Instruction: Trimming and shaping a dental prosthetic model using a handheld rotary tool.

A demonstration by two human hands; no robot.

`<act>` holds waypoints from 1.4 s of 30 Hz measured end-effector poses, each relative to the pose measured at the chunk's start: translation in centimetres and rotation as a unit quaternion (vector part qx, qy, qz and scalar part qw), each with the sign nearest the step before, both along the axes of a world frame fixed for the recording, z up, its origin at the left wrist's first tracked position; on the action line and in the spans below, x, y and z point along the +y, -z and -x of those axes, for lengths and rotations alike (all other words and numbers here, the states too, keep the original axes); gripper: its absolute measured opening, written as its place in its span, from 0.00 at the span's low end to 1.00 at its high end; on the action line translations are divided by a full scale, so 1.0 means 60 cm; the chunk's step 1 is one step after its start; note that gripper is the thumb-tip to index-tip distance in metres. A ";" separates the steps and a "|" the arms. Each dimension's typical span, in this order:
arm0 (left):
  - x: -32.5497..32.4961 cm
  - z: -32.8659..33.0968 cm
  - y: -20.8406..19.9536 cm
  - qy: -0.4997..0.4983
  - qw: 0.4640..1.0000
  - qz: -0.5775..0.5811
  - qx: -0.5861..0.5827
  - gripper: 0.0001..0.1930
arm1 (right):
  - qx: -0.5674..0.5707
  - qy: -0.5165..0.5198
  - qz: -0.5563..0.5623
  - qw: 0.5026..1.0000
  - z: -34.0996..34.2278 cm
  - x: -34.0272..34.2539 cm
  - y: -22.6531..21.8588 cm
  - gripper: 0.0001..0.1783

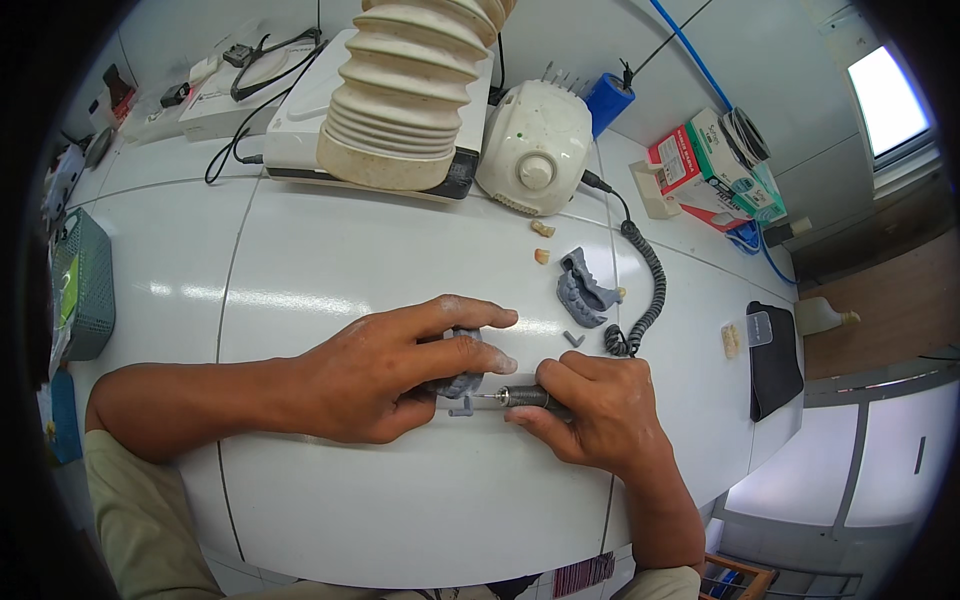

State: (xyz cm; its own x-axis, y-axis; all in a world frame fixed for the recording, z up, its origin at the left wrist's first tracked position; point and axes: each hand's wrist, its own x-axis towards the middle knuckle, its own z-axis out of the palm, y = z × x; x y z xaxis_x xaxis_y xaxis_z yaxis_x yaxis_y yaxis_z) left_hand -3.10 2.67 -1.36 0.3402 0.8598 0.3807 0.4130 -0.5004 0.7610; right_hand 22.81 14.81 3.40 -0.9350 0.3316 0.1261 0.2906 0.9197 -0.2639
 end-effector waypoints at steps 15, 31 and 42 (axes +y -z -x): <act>0.001 0.002 -0.002 -0.021 1.000 0.006 -0.003 0.27 | 0.011 0.011 0.008 1.000 -0.002 0.000 0.006 0.24; 0.001 0.002 -0.002 -0.017 1.000 0.003 -0.004 0.28 | 0.002 0.008 0.009 1.000 -0.004 0.001 0.006 0.24; 0.001 0.002 -0.001 -0.014 1.000 0.012 -0.008 0.29 | -0.001 0.004 0.009 1.000 -0.004 0.002 0.004 0.23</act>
State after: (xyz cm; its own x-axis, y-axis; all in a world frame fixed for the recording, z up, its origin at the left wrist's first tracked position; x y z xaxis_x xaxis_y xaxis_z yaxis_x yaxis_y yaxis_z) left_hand -3.20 2.76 -1.28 0.3100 0.8780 0.3647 0.4134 -0.4699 0.7799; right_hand 23.02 14.91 3.19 -0.9328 0.3406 0.1180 0.2977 0.9125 -0.2804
